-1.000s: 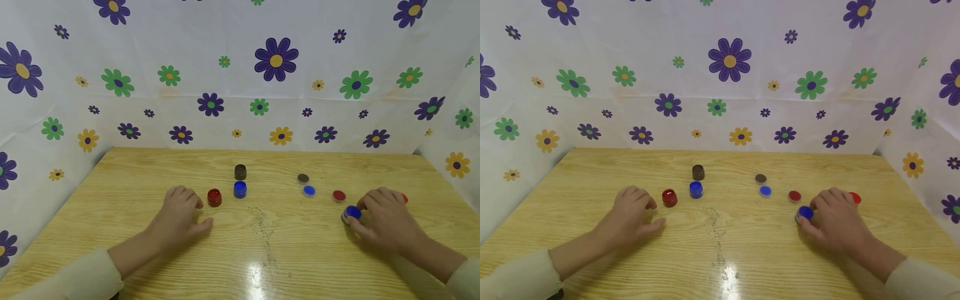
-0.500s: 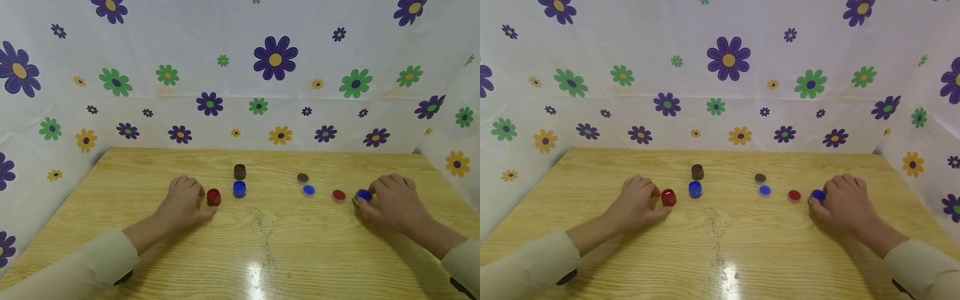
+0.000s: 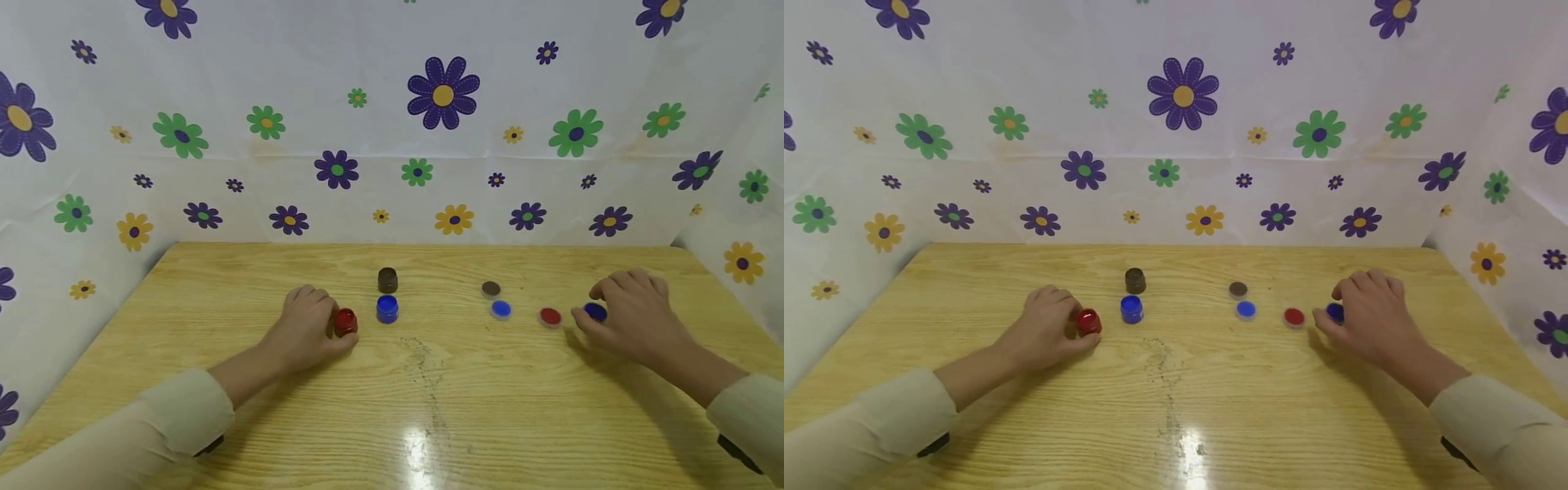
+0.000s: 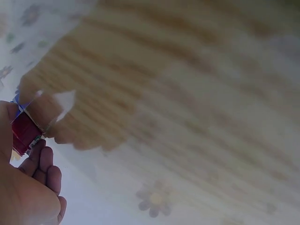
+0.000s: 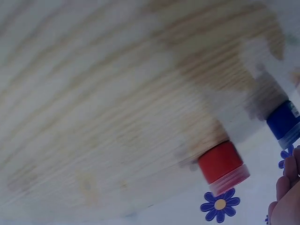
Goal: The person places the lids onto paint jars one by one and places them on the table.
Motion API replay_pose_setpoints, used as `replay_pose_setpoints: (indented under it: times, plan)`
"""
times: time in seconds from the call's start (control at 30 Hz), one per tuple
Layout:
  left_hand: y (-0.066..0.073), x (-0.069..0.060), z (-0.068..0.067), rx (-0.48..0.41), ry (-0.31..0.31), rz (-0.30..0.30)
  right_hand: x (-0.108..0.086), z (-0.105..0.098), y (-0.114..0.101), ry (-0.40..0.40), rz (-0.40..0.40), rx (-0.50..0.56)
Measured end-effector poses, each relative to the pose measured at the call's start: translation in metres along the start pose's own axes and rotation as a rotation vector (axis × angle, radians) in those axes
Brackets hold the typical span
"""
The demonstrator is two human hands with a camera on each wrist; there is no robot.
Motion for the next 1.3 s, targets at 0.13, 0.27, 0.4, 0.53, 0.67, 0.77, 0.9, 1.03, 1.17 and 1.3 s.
replay_pose_setpoints:
  times: [0.13,0.27,0.4,0.53,0.67,0.77,0.9,1.03,1.17,1.3]
  plan:
    - [0.001,-0.003,-0.002,-0.006,0.012,0.012,0.008,0.005,-0.014,-0.01,-0.042,0.01]
    - [0.003,-0.01,-0.004,-0.012,0.009,0.024,0.013,0.012,-0.026,-0.046,-0.072,-0.011]
    - [0.005,-0.018,-0.007,0.002,0.016,0.039,0.015,0.017,-0.031,-0.095,-0.076,-0.058]
    - [0.007,-0.025,-0.01,0.005,0.025,0.041,0.016,0.021,-0.032,-0.151,-0.053,-0.093]
    - [0.005,-0.03,-0.011,0.017,0.042,0.043,0.016,0.026,-0.031,-0.185,-0.043,-0.099]
    - [0.004,-0.033,-0.014,0.026,0.057,0.045,0.016,0.028,-0.031,-0.18,-0.052,-0.096]
    - [0.005,-0.034,-0.015,0.023,0.062,0.048,0.015,0.028,-0.033,-0.161,-0.068,-0.094]
    - [0.008,-0.034,-0.016,0.004,0.054,0.048,0.012,0.026,-0.038,-0.148,-0.084,-0.08]
    - [0.013,-0.032,-0.017,-0.005,0.044,0.058,0.005,0.024,-0.048,-0.126,-0.113,-0.062]
    - [0.019,-0.032,-0.017,-0.011,0.045,0.081,-0.005,0.023,-0.062,-0.096,-0.157,-0.053]
Point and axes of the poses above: each hand's wrist, its own x-axis towards the middle knuckle, its own z-axis out of the palm, y = z × x, the point moved 4 cm from there along x, towards the middle knuckle, and after that the axes turned 8 degrees about x, right-handed, at the moved point
